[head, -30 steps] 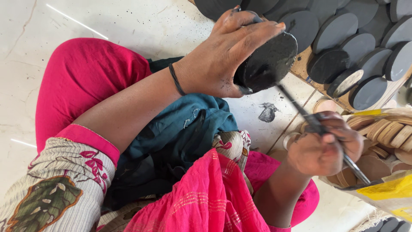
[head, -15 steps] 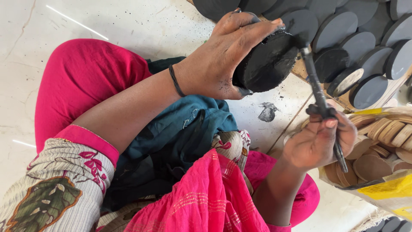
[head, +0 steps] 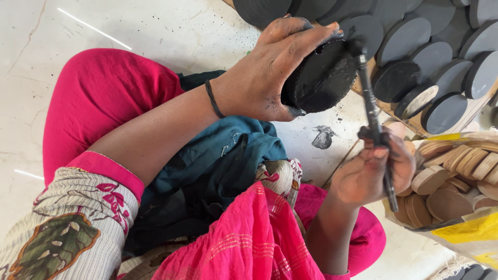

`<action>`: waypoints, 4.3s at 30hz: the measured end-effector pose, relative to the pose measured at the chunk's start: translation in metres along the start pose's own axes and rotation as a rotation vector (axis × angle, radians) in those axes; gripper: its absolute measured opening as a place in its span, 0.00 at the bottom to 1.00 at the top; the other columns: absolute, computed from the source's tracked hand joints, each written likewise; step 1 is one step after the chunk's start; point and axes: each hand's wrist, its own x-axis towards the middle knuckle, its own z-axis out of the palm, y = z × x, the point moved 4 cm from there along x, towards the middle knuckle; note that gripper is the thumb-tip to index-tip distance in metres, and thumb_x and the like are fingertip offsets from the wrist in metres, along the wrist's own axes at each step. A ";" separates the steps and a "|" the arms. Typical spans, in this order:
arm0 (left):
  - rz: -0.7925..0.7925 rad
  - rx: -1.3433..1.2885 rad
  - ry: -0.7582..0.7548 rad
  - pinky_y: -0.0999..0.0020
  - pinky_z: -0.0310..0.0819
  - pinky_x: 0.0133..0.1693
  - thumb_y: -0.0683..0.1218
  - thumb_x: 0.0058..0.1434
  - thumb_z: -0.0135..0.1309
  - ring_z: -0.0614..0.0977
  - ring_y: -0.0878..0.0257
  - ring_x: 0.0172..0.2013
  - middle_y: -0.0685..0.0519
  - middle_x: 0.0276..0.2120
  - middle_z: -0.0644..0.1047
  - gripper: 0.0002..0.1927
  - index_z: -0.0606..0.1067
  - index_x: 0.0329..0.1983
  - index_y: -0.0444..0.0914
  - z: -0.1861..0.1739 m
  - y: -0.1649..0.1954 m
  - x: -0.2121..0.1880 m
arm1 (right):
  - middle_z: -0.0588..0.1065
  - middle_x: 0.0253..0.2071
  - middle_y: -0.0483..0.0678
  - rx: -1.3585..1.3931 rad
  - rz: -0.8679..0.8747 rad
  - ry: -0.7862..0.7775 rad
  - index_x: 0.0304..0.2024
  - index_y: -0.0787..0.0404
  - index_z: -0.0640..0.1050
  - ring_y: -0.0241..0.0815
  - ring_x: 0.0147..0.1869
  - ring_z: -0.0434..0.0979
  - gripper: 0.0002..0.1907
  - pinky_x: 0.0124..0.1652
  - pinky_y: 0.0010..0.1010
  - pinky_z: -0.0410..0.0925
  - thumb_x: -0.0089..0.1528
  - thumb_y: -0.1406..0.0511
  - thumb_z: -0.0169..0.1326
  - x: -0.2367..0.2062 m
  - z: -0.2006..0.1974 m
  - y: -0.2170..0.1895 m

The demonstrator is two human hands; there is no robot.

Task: The person sits on the floor and paints round wooden discs black using a brush, dipping the brush into a container of black paint and coating the face and edge of each disc. They turn each disc while painting, place finished discs with a pile of already painted discs, and pick up a new unpainted disc to continue.

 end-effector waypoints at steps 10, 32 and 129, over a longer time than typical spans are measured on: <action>0.059 -0.021 0.042 0.49 0.44 0.74 0.50 0.42 0.80 0.63 0.46 0.70 0.49 0.71 0.63 0.69 0.44 0.78 0.39 -0.004 0.005 0.004 | 0.74 0.43 0.53 -0.066 -0.047 0.046 0.53 0.68 0.73 0.43 0.41 0.77 0.13 0.48 0.32 0.75 0.70 0.66 0.59 0.001 0.005 -0.002; 0.010 0.001 0.051 0.50 0.49 0.74 0.53 0.48 0.80 0.62 0.46 0.71 0.50 0.73 0.62 0.66 0.47 0.78 0.39 -0.006 0.004 0.004 | 0.75 0.39 0.54 -0.100 -0.171 0.041 0.41 0.67 0.74 0.46 0.35 0.77 0.10 0.36 0.37 0.72 0.66 0.64 0.52 0.024 -0.031 -0.007; -0.073 -0.371 0.107 0.64 0.57 0.78 0.49 0.56 0.82 0.59 0.55 0.77 0.51 0.77 0.49 0.67 0.40 0.79 0.43 0.003 -0.004 -0.004 | 0.71 0.32 0.53 0.314 0.167 -0.105 0.41 0.63 0.73 0.43 0.31 0.76 0.07 0.31 0.31 0.70 0.66 0.65 0.52 0.021 -0.032 -0.001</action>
